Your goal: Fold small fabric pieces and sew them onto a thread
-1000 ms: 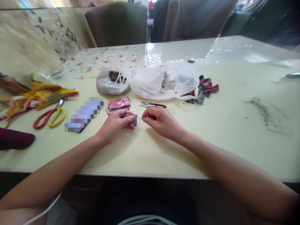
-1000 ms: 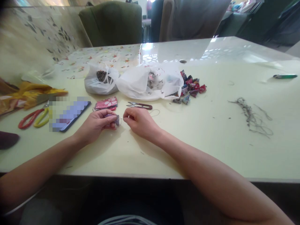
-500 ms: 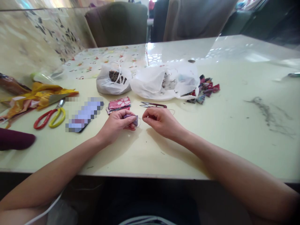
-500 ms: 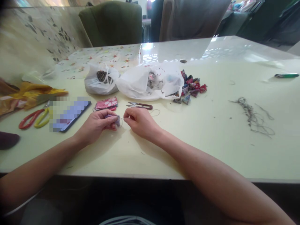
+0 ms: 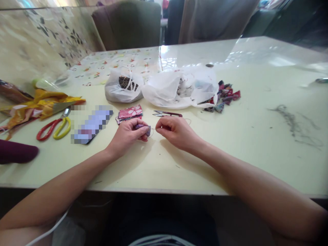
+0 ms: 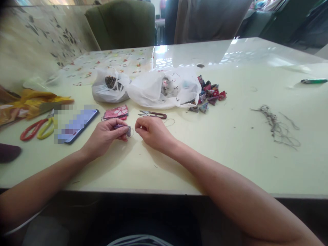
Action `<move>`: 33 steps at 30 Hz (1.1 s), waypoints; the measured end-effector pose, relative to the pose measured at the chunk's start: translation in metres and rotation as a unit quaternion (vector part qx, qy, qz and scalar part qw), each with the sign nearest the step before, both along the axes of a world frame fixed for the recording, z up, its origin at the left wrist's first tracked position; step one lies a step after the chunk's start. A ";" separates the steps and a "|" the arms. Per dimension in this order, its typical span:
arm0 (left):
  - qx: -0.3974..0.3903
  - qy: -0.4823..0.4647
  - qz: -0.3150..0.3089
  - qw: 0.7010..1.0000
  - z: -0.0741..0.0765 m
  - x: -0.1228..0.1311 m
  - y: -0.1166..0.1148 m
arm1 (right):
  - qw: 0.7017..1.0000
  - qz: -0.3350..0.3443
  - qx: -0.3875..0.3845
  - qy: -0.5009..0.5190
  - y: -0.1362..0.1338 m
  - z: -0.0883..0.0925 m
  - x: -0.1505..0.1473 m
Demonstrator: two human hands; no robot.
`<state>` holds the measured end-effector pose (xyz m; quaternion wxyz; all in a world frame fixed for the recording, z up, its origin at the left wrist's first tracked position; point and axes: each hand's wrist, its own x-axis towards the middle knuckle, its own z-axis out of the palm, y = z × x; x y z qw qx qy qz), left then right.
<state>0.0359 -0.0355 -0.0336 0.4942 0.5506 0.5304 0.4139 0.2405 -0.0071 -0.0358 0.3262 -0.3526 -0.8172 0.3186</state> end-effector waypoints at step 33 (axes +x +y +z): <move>-0.059 -0.083 -0.044 0.994 -0.001 -0.007 0.003 | 0.991 0.032 -0.094 0.087 0.006 -0.006 0.005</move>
